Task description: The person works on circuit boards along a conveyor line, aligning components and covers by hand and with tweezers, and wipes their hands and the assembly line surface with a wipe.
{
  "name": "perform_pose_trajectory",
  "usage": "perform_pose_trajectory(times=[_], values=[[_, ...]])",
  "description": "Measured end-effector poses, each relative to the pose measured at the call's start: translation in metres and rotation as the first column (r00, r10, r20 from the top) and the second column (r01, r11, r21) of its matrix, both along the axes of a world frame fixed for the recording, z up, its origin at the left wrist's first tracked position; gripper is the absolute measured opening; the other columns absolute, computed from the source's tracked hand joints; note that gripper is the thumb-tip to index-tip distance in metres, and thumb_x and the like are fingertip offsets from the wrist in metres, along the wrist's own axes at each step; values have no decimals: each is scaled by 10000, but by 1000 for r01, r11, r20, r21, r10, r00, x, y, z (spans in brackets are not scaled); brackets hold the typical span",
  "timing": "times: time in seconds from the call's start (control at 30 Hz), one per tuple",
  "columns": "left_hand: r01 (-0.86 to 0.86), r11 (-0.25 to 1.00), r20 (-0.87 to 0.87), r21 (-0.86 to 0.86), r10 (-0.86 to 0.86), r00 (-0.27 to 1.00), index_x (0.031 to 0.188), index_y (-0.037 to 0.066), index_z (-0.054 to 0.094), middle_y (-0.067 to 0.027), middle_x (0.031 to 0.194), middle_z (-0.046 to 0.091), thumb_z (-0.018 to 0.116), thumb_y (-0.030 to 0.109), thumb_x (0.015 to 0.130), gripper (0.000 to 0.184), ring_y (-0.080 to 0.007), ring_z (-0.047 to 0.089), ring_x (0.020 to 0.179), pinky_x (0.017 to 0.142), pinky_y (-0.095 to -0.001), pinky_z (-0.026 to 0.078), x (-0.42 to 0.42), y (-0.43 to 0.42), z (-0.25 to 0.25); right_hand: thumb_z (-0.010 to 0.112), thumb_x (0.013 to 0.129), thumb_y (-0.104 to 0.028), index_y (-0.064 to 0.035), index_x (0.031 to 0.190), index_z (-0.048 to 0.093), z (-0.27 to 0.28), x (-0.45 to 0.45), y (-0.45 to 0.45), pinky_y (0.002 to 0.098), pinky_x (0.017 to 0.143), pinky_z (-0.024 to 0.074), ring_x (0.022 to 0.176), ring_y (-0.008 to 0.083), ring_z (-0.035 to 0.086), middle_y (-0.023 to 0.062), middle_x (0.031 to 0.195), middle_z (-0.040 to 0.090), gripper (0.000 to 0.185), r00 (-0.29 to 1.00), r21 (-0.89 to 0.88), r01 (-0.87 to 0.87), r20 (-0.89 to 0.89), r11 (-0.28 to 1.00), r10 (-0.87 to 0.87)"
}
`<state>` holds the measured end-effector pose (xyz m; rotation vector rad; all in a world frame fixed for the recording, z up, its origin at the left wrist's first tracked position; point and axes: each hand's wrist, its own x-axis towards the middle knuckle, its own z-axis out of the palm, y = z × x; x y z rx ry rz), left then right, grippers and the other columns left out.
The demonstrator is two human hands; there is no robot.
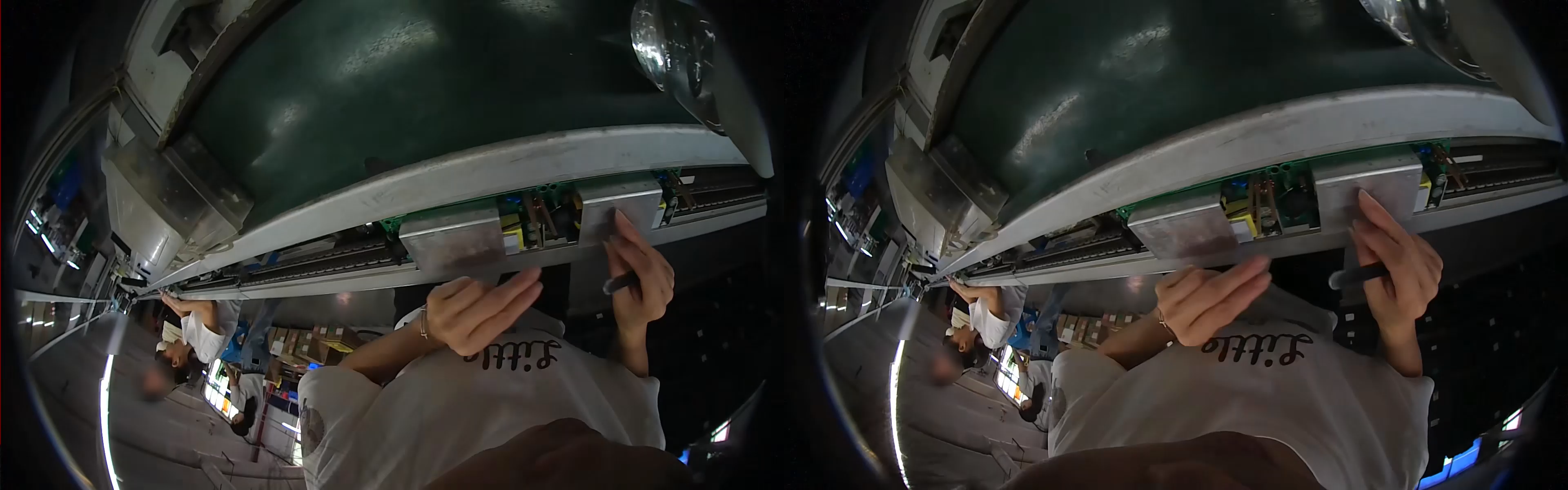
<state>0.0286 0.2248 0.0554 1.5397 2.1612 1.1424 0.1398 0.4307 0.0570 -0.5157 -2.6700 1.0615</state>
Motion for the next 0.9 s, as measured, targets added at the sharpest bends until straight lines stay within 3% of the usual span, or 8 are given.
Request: perform_pose_trajectory(times=[0.07,0.17,0.2,0.33,0.63,0.7,0.83,0.9], values=[[-202,979,-93,2,202,975,955,46,684,-48,1017,681,677,57,682,274,-75,465,593,515,-173,377,-1,-21,-7,682,698,25,14,821,630,4,-2,-10,220,428,367,544,143,616,182,905,685,134,998,20,35,-56,999,-34],[-266,960,-164,-91,249,955,851,52,696,-61,929,696,736,47,635,220,-115,508,659,536,-211,383,-15,-44,-1,719,699,-24,-2,822,627,16,-10,-33,208,407,339,525,137,607,167,888,689,155,993,-185,-112,-62,976,102],[-294,947,-157,-130,273,949,882,57,694,-53,954,692,742,68,632,254,-119,517,719,618,-223,397,-15,-48,2,719,699,-24,-2,822,627,17,-16,-41,208,407,339,525,137,607,167,888,689,155,992,-191,-122,-64,974,112],[-305,941,-162,-143,282,946,925,60,694,-32,1025,679,739,109,647,286,-121,515,760,650,-236,384,-16,-54,1,712,715,-48,-18,841,640,14,-33,-71,201,390,328,486,103,572,116,965,688,149,974,-276,-207,37,939,225],[-351,897,-242,-269,290,926,1003,143,688,90,1164,621,709,197,687,322,-74,449,911,801,-237,262,-5,-52,-10,702,737,-65,6,887,652,11,-41,-83,214,508,483,702,187,685,136,1062,657,173,975,-183,-134,150,974,163],[-373,894,-264,-249,308,914,999,175,690,114,1164,617,689,209,714,288,-66,438,910,797,-229,254,-3,-52,-13,672,750,9,29,919,623,15,-39,-82,258,670,521,865,258,680,184,1096,635,177,947,-188,-158,249,969,202],[-422,879,-296,-224,351,888,990,193,690,126,1160,616,680,217,735,256,-60,437,914,795,-225,254,0,-49,-16,669,754,12,32,930,624,15,-39,-82,259,685,525,876,261,678,178,1096,637,182,940,-164,-176,263,971,215],[-418,887,-291,-197,354,889,974,184,690,114,1165,616,674,218,740,237,-65,450,891,788,-229,259,-1,-50,-16,694,742,-13,-14,897,642,13,-46,-82,224,566,505,759,212,689,132,1066,657,164,970,-73,-160,176,984,170]])
